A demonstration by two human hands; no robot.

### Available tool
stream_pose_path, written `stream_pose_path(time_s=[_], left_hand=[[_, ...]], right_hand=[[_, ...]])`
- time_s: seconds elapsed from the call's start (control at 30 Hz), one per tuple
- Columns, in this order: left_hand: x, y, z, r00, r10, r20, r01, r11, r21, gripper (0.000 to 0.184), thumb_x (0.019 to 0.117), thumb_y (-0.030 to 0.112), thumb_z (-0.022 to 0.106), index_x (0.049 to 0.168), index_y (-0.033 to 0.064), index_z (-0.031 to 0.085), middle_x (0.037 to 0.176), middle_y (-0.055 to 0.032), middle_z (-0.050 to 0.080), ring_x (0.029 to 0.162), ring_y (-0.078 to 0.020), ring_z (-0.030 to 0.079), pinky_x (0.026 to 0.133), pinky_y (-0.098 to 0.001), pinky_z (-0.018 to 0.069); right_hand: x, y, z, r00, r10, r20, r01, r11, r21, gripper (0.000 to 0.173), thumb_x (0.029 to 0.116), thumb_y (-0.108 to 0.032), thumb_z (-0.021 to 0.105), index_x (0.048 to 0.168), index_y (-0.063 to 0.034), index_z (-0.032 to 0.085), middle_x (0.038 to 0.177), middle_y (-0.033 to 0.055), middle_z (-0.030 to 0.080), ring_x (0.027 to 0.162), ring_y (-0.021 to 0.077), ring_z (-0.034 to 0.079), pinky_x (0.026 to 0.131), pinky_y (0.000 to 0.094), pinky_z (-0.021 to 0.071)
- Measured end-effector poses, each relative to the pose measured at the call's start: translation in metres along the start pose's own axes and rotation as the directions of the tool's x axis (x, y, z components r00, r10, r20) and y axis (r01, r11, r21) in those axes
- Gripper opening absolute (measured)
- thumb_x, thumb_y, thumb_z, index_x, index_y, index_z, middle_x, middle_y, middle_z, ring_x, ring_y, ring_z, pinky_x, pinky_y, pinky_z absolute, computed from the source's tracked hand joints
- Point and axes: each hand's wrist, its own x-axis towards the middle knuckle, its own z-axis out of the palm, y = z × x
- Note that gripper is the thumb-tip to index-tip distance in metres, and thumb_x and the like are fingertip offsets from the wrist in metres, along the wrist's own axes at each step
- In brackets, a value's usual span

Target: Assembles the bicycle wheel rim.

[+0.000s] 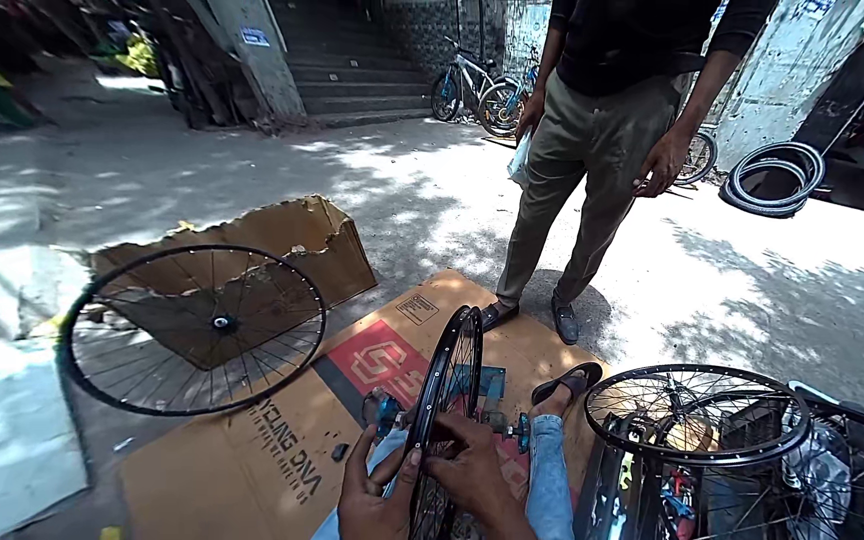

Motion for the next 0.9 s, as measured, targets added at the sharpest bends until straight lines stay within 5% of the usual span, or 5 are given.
stream_pose_path(time_s=[0.13,0.3,0.4,0.6,0.9], left_hand=[[0.002,0.001,0.001,1.000,-0.027,-0.001,0.027,1.000,-0.013,0.080,0.0921,0.001,0.067,0.155,-0.0076,0.018,0.107,-0.0105,0.075,0.088,-0.0093,0.074,0.078,-0.0236,0.0609],[0.005,-0.009,0.002,1.000,0.028,-0.004,-0.028,1.000,0.015,0.084,0.0885,0.009,0.071,0.153,-0.0122,0.020,0.119,-0.0185,0.066,0.105,-0.0166,0.068,0.090,-0.0281,0.0572],[0.007,-0.009,0.002,0.998,0.048,-0.034,-0.047,0.998,0.036,0.078,0.0880,0.006,0.073,0.149,-0.0138,0.028,0.111,-0.0159,0.068,0.099,-0.0137,0.069,0.087,-0.0262,0.0581],[0.000,-0.012,0.000,0.993,0.108,-0.053,-0.105,0.993,0.060,0.076,0.0866,0.005,0.074,0.146,-0.0160,0.032,0.108,-0.0140,0.072,0.097,-0.0127,0.071,0.088,-0.0262,0.0585],[-0.002,-0.010,-0.004,0.998,0.061,-0.017,-0.061,0.998,0.020,0.068,0.0912,0.004,0.067,0.147,-0.0113,0.033,0.108,-0.0107,0.075,0.093,-0.0108,0.074,0.082,-0.0237,0.0606]], right_hand=[[-0.005,0.002,0.015,0.977,-0.122,-0.173,0.089,0.978,-0.188,0.024,0.0774,-0.002,0.082,0.101,0.0018,0.077,0.109,0.0144,0.073,0.093,0.0143,0.073,0.070,0.0276,0.0640],[0.000,-0.002,0.036,0.884,-0.256,-0.392,0.010,0.848,-0.529,0.010,0.0709,-0.008,0.079,0.074,-0.0063,0.069,0.075,0.0015,0.071,0.066,0.0083,0.068,0.060,0.0261,0.0590],[-0.002,0.001,0.035,0.918,-0.217,-0.332,0.048,0.892,-0.450,0.005,0.0800,-0.006,0.075,0.083,-0.0020,0.075,0.094,0.0073,0.076,0.082,0.0114,0.073,0.073,0.0281,0.0627],[-0.026,0.008,0.011,0.981,-0.186,-0.046,0.170,0.957,-0.233,0.032,0.1025,-0.012,0.055,0.123,0.0077,0.069,0.120,0.0173,0.073,0.112,0.0182,0.071,0.102,0.0374,0.0556],[-0.037,0.014,0.047,0.906,-0.259,-0.334,0.185,0.954,-0.237,0.021,0.0949,-0.010,0.066,0.102,0.0053,0.078,0.115,0.0208,0.074,0.111,0.0244,0.073,0.098,0.0348,0.0593]])
